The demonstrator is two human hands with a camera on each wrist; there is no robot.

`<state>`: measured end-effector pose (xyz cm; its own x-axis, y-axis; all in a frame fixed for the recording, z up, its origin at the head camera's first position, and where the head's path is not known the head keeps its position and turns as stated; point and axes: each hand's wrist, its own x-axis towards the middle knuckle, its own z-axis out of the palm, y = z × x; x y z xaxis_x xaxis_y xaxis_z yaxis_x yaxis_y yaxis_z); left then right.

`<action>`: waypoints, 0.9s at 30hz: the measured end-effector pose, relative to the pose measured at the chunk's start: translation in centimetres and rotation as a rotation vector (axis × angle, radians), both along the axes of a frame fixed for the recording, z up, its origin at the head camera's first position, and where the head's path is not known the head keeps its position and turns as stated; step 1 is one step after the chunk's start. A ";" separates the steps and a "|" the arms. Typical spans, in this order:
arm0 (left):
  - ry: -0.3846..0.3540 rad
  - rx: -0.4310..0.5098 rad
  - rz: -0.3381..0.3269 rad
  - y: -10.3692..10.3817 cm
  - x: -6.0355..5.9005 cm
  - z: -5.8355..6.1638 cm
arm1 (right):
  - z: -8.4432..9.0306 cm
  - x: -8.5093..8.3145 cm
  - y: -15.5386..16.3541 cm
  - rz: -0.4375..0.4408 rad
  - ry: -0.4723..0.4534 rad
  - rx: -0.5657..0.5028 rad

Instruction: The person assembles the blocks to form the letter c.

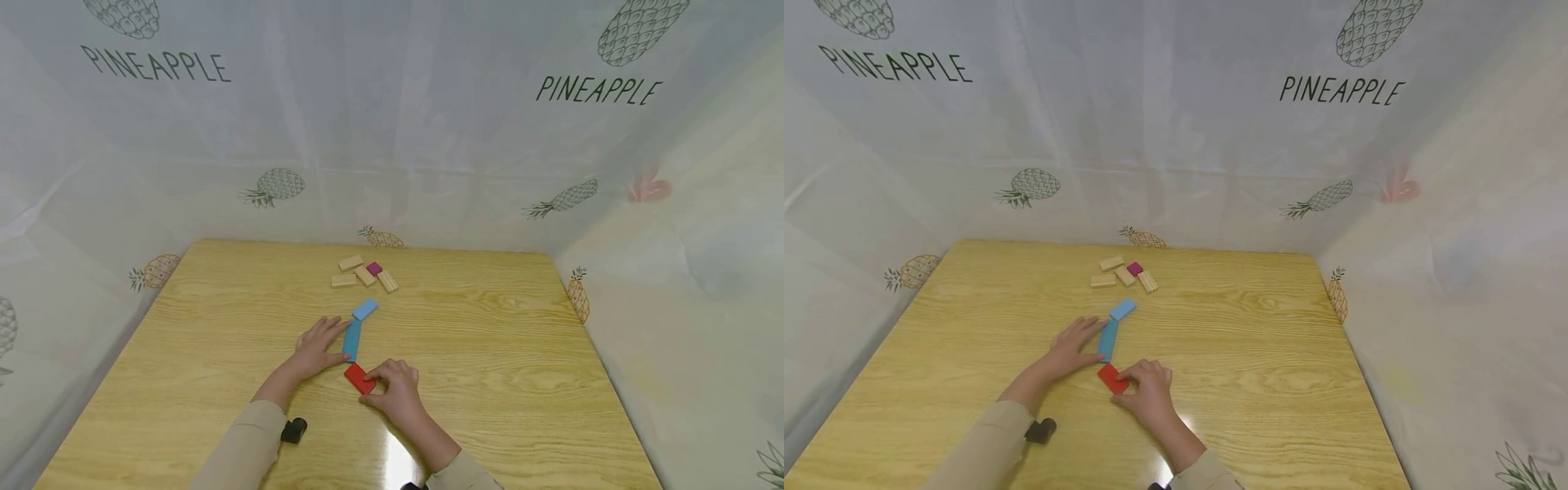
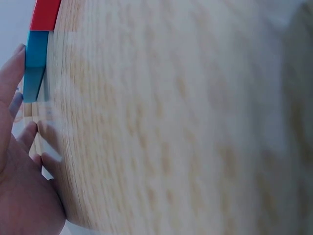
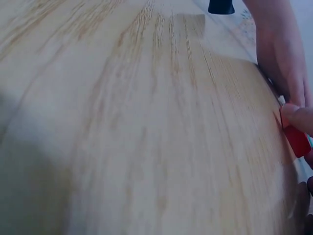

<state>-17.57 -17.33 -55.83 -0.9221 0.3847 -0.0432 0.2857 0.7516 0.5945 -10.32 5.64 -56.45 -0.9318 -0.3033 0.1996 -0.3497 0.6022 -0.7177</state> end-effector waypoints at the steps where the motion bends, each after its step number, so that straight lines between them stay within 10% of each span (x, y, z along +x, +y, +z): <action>1: -0.001 -0.001 0.000 0.0 0.0 0.0 | 0.1 0.0 0.0 0.001 -0.010 -0.012; 27: -0.011 0.004 0.017 0.0 0.2 -0.3 | 4.2 -11.0 1.8 -0.118 0.004 -0.097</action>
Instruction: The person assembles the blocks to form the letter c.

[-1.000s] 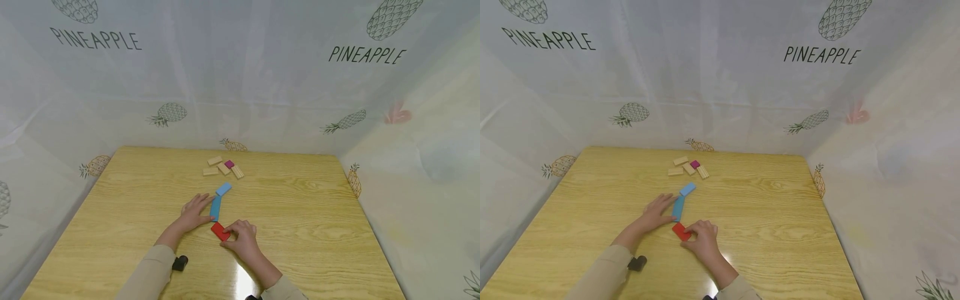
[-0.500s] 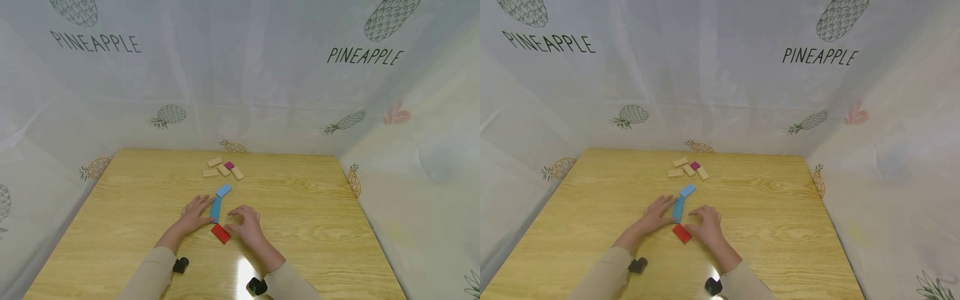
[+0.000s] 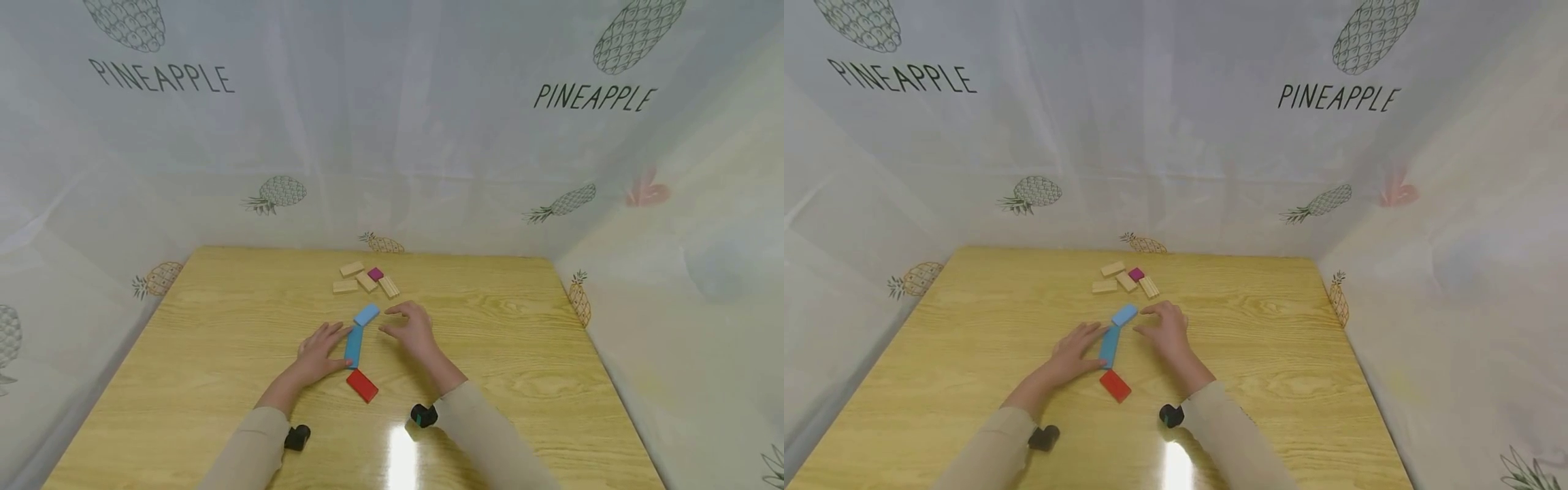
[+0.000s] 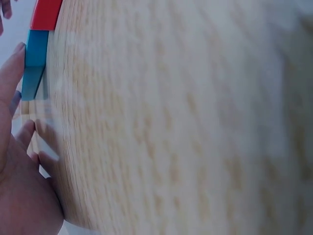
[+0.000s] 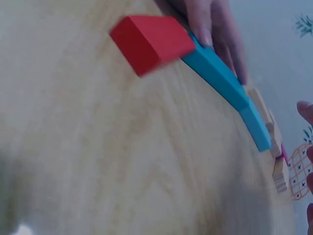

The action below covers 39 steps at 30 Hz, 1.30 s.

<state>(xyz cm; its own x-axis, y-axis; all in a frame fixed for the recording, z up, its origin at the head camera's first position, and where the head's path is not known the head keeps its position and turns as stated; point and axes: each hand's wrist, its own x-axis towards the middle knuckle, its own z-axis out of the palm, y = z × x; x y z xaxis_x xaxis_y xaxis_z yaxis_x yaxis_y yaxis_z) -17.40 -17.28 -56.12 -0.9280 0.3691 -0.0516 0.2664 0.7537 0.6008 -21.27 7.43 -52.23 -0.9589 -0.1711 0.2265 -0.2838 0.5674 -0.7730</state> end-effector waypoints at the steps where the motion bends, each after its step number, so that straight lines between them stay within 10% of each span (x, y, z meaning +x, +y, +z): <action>1: -0.002 0.001 0.000 0.0 0.0 0.0 | 0.0 -0.5 0.0 0.000 -0.006 -0.002; 15: 0.009 0.016 -0.007 -0.3 0.0 0.2 | -0.7 -5.8 -0.3 0.002 -0.101 0.017; 39: 0.009 0.044 0.005 -0.1 0.2 0.0 | -2.5 -8.5 -1.1 -0.074 -0.129 0.148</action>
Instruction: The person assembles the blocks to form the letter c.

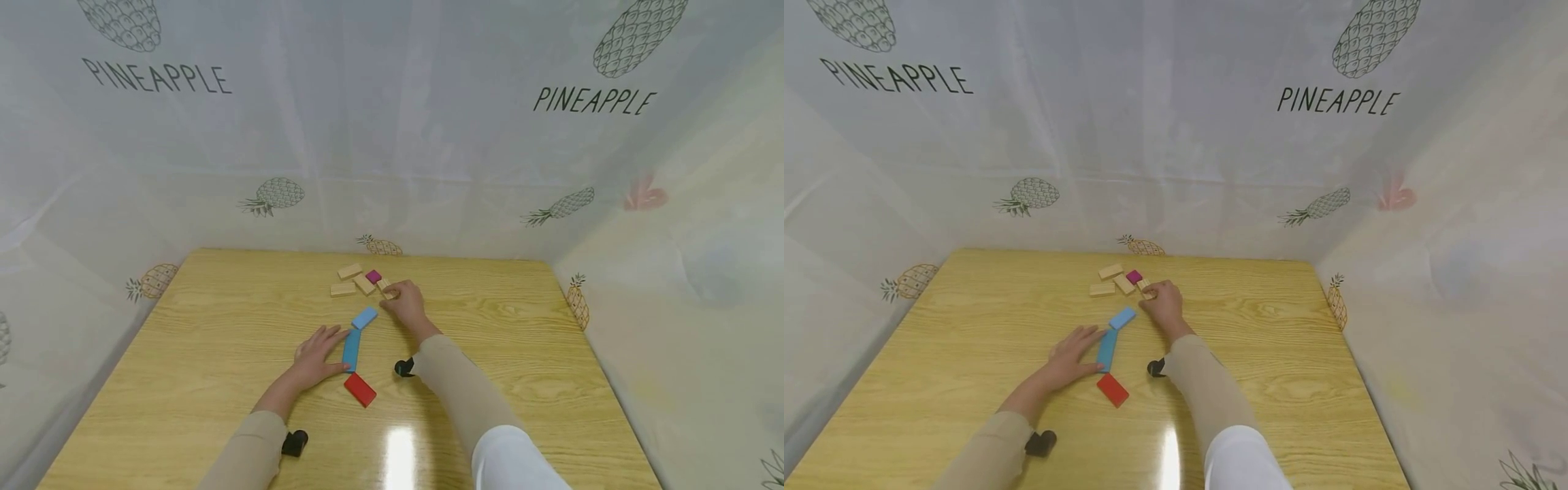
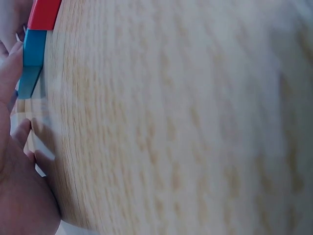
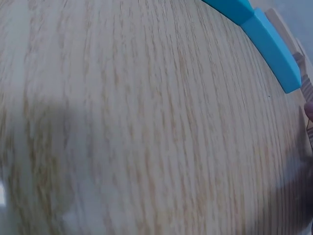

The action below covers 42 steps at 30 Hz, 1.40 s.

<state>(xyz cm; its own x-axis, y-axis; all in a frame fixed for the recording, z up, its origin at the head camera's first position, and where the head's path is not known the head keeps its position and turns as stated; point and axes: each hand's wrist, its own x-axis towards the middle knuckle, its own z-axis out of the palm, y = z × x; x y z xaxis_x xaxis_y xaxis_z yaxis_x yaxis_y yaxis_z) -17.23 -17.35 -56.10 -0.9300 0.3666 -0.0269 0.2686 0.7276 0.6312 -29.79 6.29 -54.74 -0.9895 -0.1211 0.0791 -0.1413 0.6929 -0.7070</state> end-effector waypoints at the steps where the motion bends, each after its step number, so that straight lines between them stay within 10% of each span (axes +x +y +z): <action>1: 0.001 -0.001 0.000 0.0 0.0 0.0 | 0.0 0.0 0.0 -0.005 0.009 0.005; 42: 0.001 -0.003 -0.013 0.1 -0.1 -0.1 | 0.3 0.1 2.6 0.049 -0.098 -0.122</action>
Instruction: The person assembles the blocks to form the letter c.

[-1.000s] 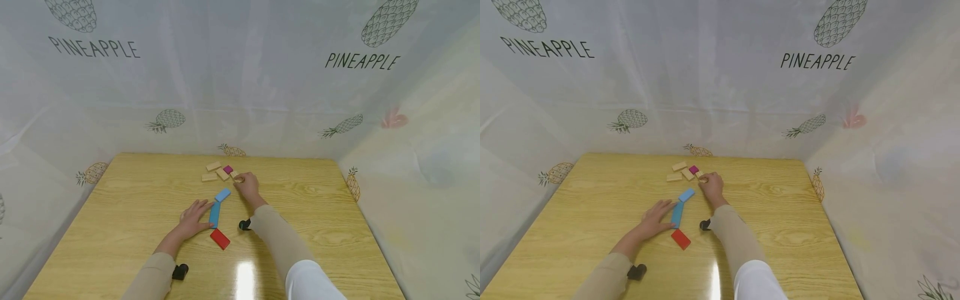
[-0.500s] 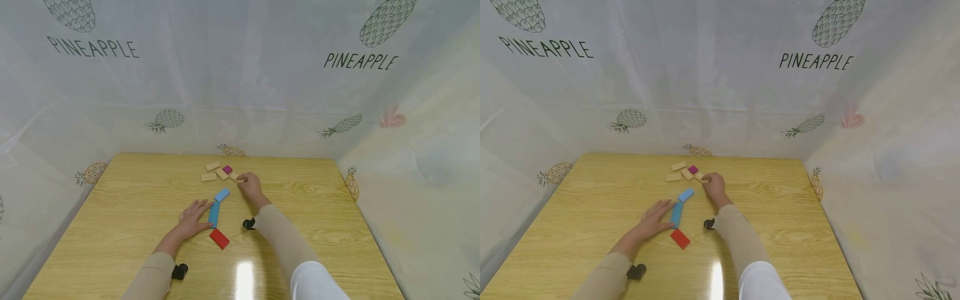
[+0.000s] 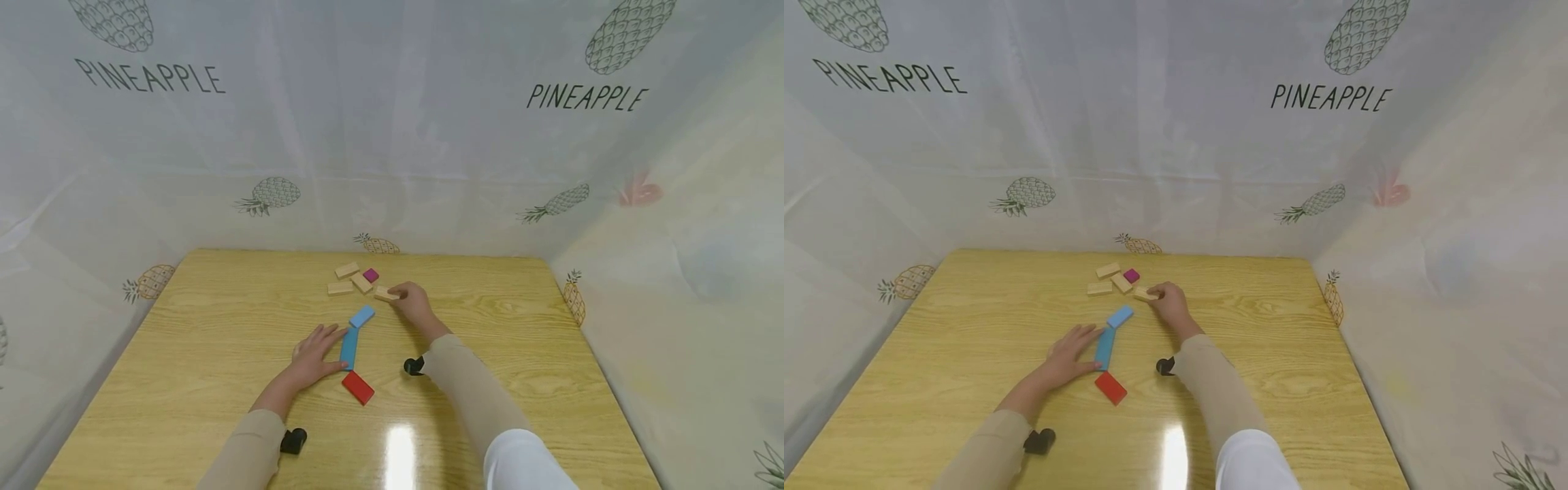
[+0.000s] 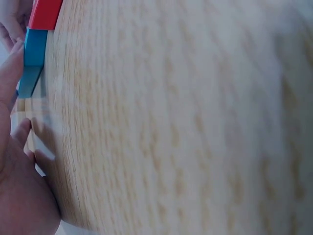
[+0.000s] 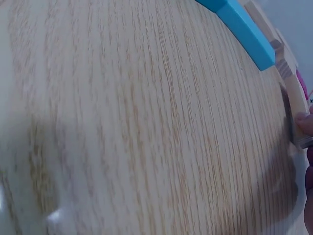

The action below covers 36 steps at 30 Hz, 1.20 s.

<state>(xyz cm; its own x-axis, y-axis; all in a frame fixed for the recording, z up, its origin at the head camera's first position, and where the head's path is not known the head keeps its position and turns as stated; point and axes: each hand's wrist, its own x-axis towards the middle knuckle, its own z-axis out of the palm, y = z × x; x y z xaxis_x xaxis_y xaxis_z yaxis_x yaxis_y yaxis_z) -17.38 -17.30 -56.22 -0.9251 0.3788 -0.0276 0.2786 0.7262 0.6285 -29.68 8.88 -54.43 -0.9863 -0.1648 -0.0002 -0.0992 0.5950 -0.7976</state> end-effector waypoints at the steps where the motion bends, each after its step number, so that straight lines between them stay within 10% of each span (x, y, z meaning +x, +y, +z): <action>1: -0.001 0.001 0.000 0.0 0.0 0.0 | 0.0 0.0 0.1 0.003 -0.005 -0.006; 36: -0.010 -0.001 0.004 0.0 0.0 0.1 | 0.1 1.8 1.5 0.150 0.024 -0.012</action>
